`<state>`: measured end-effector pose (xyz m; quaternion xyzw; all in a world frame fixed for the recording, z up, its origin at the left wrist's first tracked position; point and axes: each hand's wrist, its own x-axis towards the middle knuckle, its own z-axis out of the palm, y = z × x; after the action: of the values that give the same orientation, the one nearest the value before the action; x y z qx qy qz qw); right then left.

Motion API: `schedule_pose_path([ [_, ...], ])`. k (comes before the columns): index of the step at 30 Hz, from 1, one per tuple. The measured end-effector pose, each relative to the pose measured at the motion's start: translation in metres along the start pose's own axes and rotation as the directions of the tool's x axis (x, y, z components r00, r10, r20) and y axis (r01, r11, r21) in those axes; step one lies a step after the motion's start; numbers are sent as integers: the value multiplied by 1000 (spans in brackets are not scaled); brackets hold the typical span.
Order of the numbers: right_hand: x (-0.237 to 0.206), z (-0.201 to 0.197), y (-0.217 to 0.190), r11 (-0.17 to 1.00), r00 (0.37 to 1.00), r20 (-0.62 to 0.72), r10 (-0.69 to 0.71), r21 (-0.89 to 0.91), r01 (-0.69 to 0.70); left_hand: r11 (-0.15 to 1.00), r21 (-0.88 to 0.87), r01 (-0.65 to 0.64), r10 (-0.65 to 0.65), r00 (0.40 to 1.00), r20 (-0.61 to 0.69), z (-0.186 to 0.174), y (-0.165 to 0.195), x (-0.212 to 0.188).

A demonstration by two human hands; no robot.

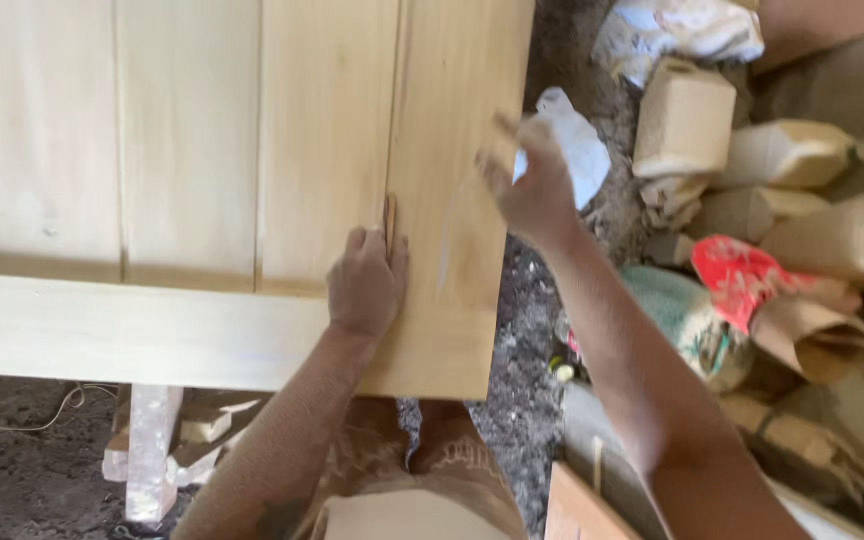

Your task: The person sands the surface and decorative grooves of a wooden door using a piece of sandpaper by hand.

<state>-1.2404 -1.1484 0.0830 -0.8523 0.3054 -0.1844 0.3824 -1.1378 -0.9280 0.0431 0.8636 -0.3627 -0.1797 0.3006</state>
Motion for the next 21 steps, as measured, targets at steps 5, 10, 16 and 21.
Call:
schedule_pose_path([
  [5, 189, 20, 51, 962, 993, -113, -21, -274, -11, 988, 106, -116, 130, 981, -142, 20, -6, 6],
  [10, 253, 56, 67, 793, 998, 40, 44, -609, -10, 987, 89, -133, 150, 963, -222, 20, -6, 68],
  [16, 256, 59, 54, 740, 963, 16, 269, -643, -196, 968, 173, -184, 213, 962, -169, 30, 13, 256],
  [21, 262, 58, 61, 757, 996, -16, 83, -649, -74, 984, 123, -128, 140, 986, -95, 39, 40, 417],
])
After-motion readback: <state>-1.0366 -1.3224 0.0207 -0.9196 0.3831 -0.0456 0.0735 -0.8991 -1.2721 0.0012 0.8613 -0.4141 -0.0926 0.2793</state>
